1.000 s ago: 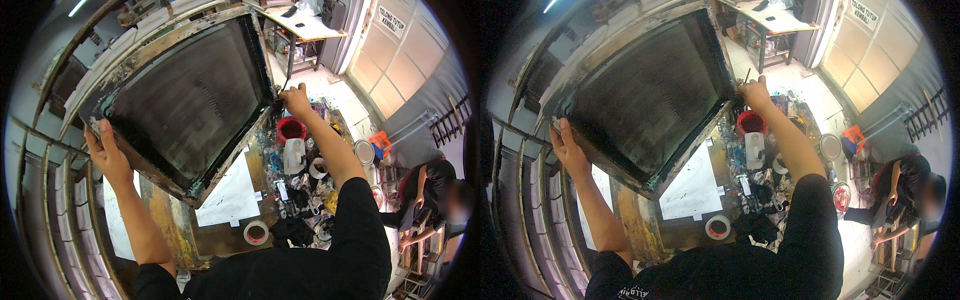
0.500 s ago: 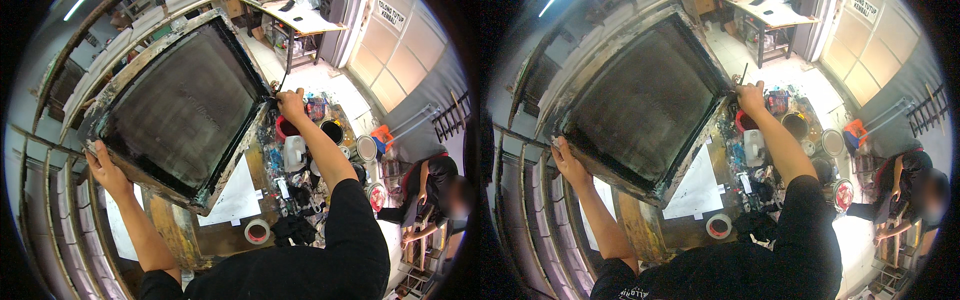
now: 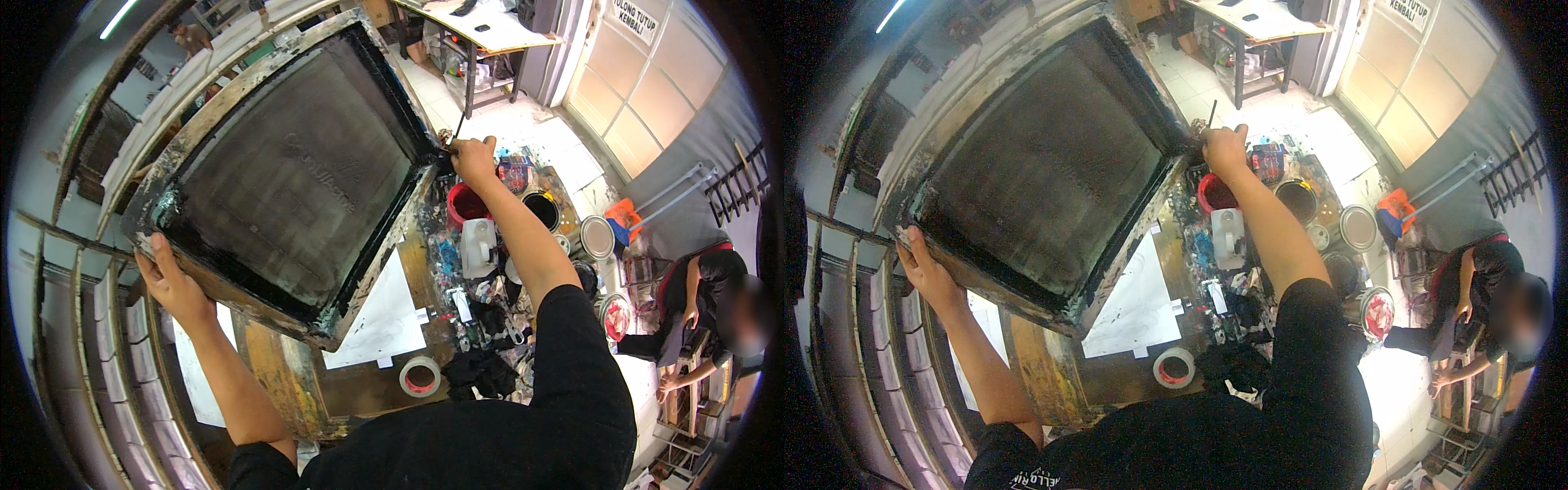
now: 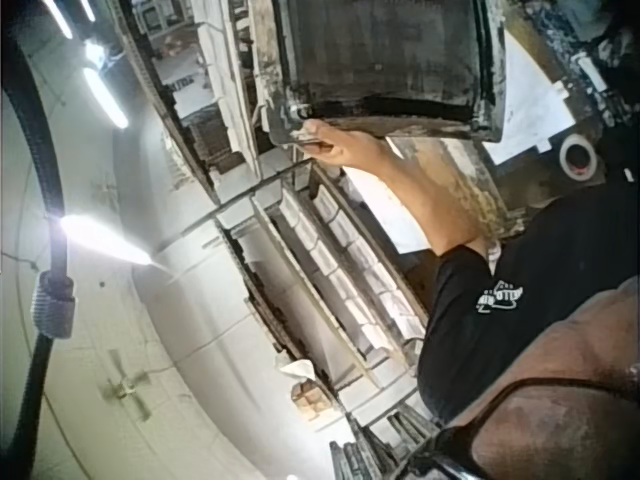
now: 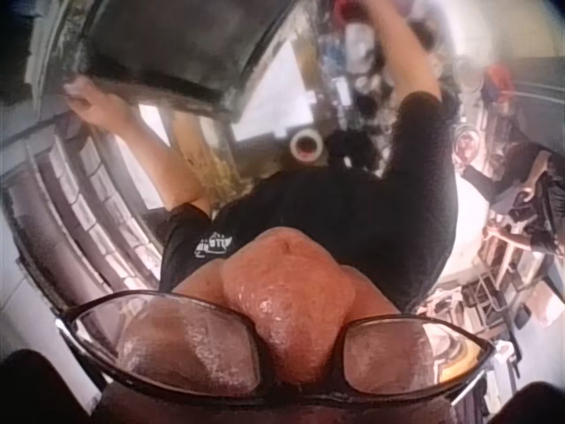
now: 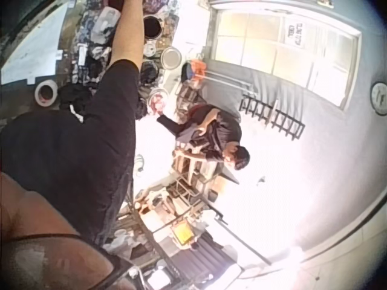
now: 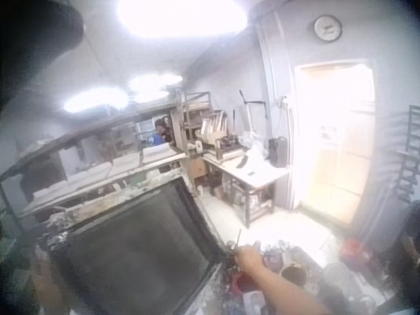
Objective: The person wipes a screen printing frame, applies ink to it using a spatula, and peels a sheet of paper from a flat surface.
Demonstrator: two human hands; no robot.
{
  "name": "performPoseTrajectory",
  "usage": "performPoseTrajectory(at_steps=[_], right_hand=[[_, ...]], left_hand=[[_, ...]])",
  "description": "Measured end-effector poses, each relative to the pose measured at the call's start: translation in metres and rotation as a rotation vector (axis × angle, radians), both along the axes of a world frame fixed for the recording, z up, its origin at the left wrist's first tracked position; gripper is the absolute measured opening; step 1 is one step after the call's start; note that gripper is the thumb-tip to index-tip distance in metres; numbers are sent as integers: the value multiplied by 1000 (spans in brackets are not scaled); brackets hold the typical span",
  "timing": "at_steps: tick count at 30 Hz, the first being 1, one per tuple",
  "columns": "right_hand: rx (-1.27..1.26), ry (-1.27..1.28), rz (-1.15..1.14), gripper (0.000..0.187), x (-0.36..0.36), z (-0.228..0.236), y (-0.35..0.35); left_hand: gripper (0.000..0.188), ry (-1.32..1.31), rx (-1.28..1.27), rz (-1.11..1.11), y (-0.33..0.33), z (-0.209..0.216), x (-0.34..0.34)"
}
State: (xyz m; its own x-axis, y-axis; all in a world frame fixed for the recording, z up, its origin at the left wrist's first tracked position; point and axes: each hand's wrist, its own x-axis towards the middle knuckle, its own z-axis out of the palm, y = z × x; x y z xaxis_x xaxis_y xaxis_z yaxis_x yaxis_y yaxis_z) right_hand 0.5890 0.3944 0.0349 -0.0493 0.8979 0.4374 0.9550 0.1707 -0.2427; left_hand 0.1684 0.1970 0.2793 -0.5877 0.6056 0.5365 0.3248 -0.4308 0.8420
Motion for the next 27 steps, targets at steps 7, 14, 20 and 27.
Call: performPoseTrajectory(at_steps=[7, 14, 20, 27], right_hand=[[-89, -45, 112, 13, 4, 8, -19], [184, -250, 349, 12, 3, 47, -9], [55, -486, 447, 14, -11, 40, 8], [161, -582, 475, 16, -8, 21, 10]], left_hand=[[46, 44, 43, -84, -4, 6, 8], [52, 101, 77, -18, -3, 14, 19], [43, 228, 123, -96, -7, 34, 49], [30, 296, 201, -183, -14, 48, 81]])
